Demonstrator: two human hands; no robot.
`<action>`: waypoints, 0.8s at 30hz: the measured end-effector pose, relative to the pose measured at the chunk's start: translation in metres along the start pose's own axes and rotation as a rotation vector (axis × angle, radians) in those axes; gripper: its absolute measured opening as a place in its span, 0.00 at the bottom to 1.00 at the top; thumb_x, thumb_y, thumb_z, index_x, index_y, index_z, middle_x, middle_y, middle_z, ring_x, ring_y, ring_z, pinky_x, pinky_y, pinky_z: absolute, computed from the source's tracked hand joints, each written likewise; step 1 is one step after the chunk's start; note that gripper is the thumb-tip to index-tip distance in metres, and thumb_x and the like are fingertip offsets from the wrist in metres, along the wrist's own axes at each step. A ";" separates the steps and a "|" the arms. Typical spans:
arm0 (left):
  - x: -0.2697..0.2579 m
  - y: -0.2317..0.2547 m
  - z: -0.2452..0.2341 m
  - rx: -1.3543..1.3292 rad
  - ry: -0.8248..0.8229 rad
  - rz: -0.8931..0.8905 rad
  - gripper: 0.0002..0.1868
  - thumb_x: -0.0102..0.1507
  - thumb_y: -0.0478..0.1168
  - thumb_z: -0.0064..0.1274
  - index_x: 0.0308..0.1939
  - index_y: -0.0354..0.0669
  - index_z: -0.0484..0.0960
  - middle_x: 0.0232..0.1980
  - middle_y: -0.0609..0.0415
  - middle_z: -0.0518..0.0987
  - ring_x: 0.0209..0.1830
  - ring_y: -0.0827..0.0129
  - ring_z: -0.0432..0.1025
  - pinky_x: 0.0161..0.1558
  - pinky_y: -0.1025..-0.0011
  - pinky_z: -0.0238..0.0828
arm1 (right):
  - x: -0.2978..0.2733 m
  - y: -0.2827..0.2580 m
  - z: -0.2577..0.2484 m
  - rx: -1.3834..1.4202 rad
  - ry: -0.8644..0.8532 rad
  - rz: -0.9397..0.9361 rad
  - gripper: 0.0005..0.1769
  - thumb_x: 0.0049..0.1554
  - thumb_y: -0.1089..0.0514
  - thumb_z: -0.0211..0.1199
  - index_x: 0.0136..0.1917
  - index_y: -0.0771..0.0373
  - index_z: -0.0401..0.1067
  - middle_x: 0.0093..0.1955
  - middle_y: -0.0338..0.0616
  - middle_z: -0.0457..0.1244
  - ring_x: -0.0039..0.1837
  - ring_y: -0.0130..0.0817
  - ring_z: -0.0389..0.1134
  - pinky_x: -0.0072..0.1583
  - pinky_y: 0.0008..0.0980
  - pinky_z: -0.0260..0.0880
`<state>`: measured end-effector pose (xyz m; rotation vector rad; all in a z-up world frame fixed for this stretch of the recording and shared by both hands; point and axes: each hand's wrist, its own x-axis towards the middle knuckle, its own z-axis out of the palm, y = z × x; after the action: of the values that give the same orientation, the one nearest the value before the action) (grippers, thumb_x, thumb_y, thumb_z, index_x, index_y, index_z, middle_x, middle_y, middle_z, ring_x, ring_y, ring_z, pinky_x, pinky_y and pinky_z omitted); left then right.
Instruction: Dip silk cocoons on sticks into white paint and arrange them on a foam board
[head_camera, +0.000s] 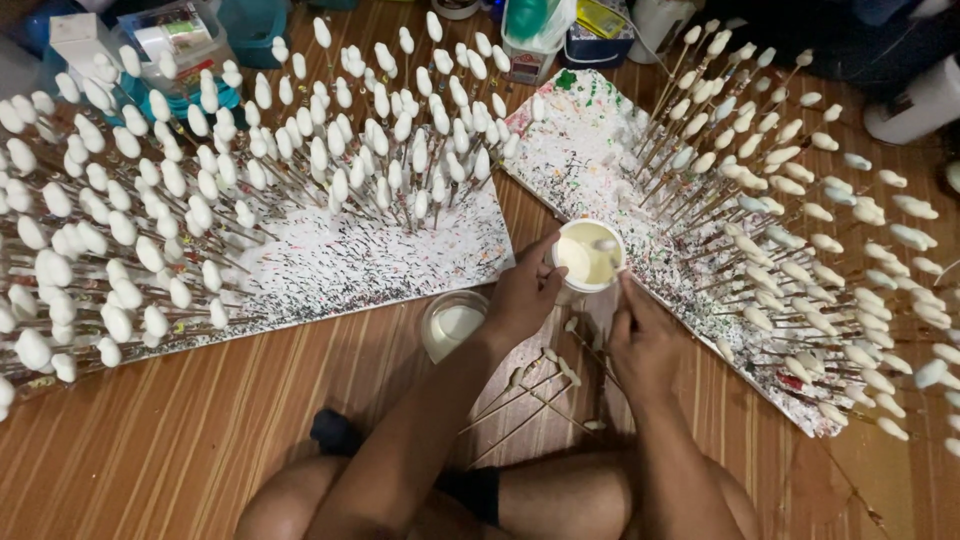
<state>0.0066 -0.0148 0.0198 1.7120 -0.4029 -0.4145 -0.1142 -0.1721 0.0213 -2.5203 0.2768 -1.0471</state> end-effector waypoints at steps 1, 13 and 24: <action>-0.001 -0.001 0.000 0.000 -0.002 0.002 0.29 0.70 0.45 0.50 0.76 0.53 0.67 0.45 0.41 0.84 0.44 0.52 0.81 0.42 0.59 0.80 | -0.001 -0.001 0.002 -0.002 0.003 0.000 0.22 0.56 0.70 0.63 0.62 0.60 0.81 0.51 0.53 0.73 0.52 0.51 0.74 0.51 0.42 0.73; -0.018 0.021 -0.018 0.150 -0.008 -0.039 0.31 0.70 0.50 0.46 0.78 0.55 0.64 0.52 0.32 0.82 0.54 0.41 0.78 0.53 0.50 0.77 | 0.011 -0.011 -0.013 0.243 0.256 -0.118 0.20 0.59 0.78 0.62 0.64 0.74 0.78 0.43 0.57 0.71 0.40 0.47 0.72 0.43 0.39 0.71; -0.091 0.084 -0.107 0.275 -0.059 -0.166 0.32 0.68 0.56 0.47 0.75 0.55 0.67 0.54 0.42 0.85 0.58 0.45 0.77 0.59 0.51 0.74 | 0.006 -0.015 -0.010 0.130 0.233 -0.050 0.20 0.57 0.72 0.65 0.60 0.57 0.83 0.49 0.51 0.73 0.49 0.50 0.75 0.47 0.43 0.74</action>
<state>-0.0245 0.1068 0.1248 2.0132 -0.3749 -0.5515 -0.1169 -0.1632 0.0375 -2.3027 0.2047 -1.3362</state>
